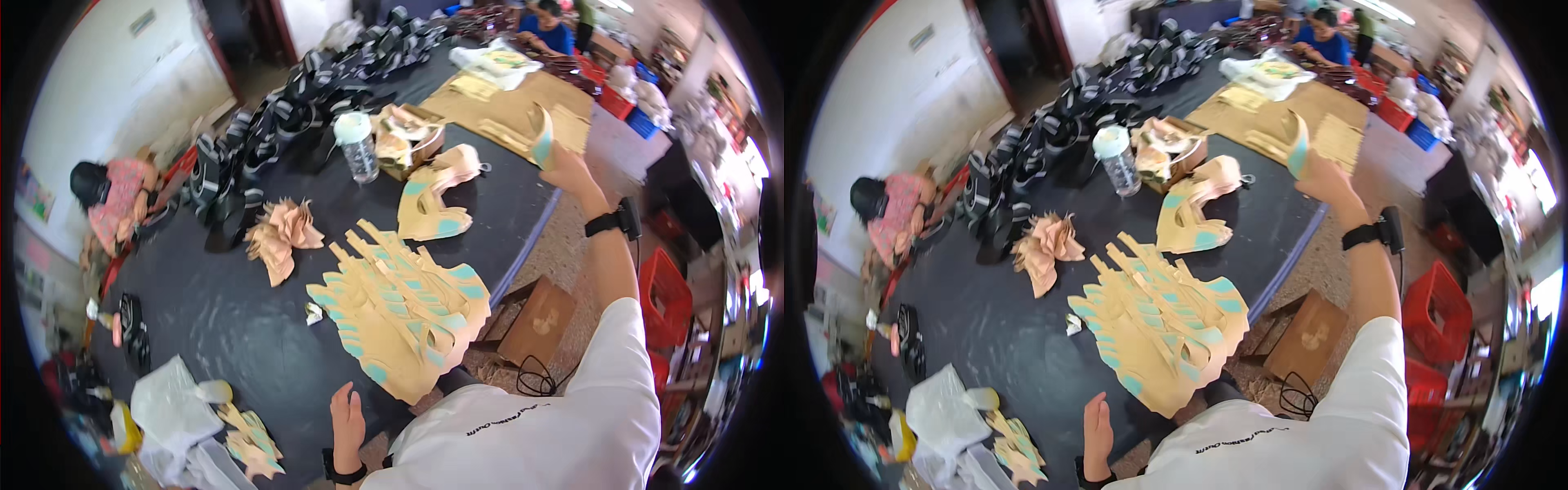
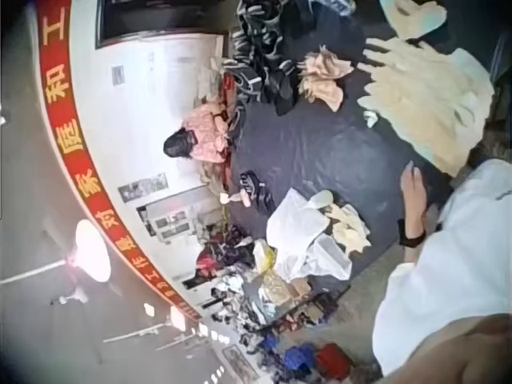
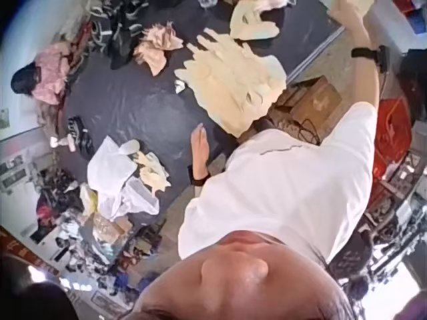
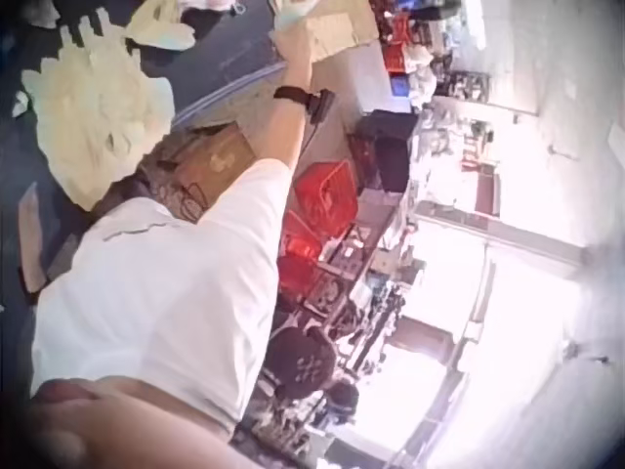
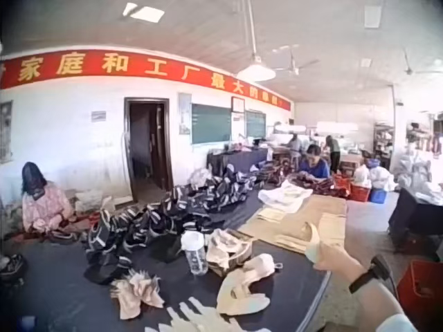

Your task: Apply adhesive using a squeeze bottle to various cut footwear components on a workbench.

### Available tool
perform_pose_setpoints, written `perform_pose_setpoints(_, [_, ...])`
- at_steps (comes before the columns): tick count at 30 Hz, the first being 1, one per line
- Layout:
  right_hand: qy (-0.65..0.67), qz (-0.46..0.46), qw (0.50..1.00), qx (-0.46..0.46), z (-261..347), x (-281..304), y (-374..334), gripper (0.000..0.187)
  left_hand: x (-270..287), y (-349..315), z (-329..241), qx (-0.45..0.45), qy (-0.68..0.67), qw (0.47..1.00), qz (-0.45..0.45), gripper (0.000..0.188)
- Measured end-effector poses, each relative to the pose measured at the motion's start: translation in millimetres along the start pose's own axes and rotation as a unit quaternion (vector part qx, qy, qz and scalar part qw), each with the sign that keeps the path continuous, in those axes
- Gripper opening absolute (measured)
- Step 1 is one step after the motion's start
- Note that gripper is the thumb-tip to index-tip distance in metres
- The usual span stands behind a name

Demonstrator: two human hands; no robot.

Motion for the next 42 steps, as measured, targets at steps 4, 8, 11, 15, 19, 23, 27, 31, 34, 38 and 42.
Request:
perform_pose_setpoints(4, [-0.109,0.146,0.982,0.055,-62,-100,36,0.057,-69,-5,-73,0.109,-0.133,0.984,-0.048,0.046])
perform_pose_setpoints(8, [-0.075,0.16,0.981,0.081,-34,-192,-25,0.074,-63,-4,-70,0.154,-0.126,0.978,-0.062,0.046])
perform_pose_setpoints(11, [-0.071,0.127,0.986,0.077,-29,-194,-40,0.078,-68,-9,-66,0.154,-0.106,0.979,-0.079,0.047])
perform_pose_setpoints(15, [-0.077,0.103,0.989,0.08,-29,-201,-43,0.08,-64,-1,-74,0.129,-0.085,0.984,-0.085,0.047])
perform_pose_setpoints(19, [-0.109,0.157,0.979,0.077,-16,-217,-43,0.081,-56,-6,-71,0.092,-0.041,0.987,-0.126,0.047])
perform_pose_setpoints(23, [-0.125,0.055,0.99,0.027,-61,-221,-31,0.062,-35,-14,-62,0.084,-0.013,0.983,-0.163,0.046])
perform_pose_setpoints(27, [0.018,-0.022,0.999,0.034,-52,-198,-43,0.044,-11,-36,-35,0.091,-0.011,0.981,-0.17,0.042])
perform_pose_setpoints(31, [0.154,0.028,0.986,0.05,43,-154,-78,0.031,36,-50,1,0.069,-0.002,0.979,-0.19,0.039])
perform_pose_setpoints(34, [0.372,0.116,0.921,0.013,163,-115,-133,0.023,84,-62,45,0.032,-0.002,0.97,-0.24,0.037])
perform_pose_setpoints(38, [0.426,0.257,0.85,0.174,369,-39,-257,0.02,143,-89,144,0.11,-0.054,0.943,-0.31,0.03])
perform_pose_setpoints(42, [0.508,0.394,0.697,0.318,542,-38,-362,0.018,193,-123,223,0.107,0.074,0.893,-0.43,0.023])
Point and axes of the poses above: each hand's wrist, its own y-axis towards the middle knuckle, its own x-axis out of the back of the hand, z = x × y, the point moved 6 cm from there along y, towards the middle knuckle, and after that the axes turned 6 degrees about -z, right-handed, at the moved point
